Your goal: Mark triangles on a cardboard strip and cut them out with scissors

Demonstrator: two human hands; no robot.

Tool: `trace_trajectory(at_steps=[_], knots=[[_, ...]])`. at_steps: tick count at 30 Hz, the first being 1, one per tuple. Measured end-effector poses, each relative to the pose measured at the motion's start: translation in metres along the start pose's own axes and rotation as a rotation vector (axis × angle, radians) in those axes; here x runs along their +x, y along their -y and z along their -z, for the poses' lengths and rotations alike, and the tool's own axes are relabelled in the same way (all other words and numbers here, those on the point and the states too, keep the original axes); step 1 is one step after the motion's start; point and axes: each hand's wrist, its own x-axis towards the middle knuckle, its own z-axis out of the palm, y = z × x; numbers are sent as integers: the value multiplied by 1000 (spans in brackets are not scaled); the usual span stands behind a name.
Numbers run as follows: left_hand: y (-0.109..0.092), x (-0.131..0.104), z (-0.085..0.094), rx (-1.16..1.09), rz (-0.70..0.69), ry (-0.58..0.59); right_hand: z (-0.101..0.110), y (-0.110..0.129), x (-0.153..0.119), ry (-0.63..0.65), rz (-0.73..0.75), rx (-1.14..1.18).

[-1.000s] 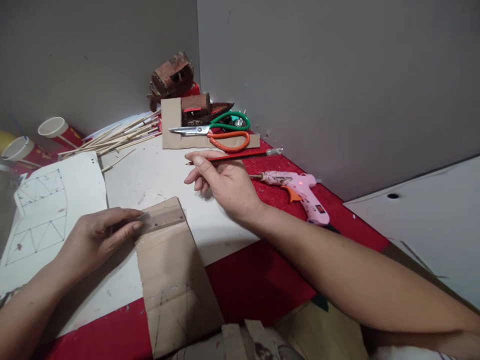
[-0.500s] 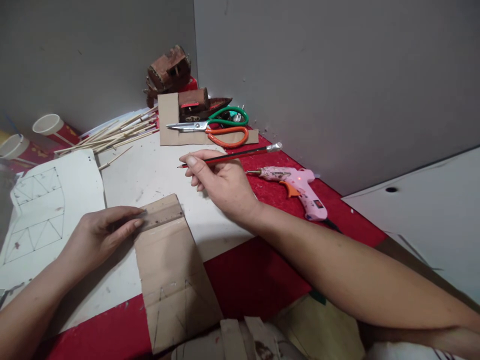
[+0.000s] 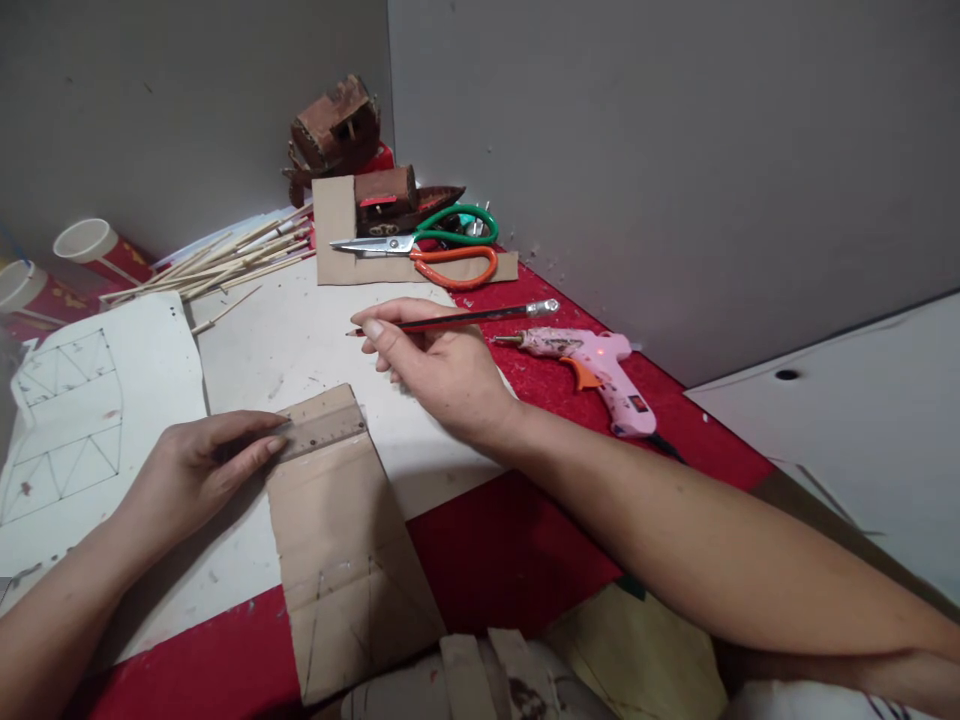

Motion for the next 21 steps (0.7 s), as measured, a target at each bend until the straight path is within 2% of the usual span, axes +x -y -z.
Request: trace_trajectory(at_steps=[11, 17, 21], knots=[[3, -2, -4, 32, -19, 6, 1, 6, -4, 2, 23, -2], [-2, -3, -5, 36, -20, 6, -2, 18, -13, 28, -17, -35], [-3, -4, -6, 45, -36, -4, -6, 17, -15, 13, -30, 24]])
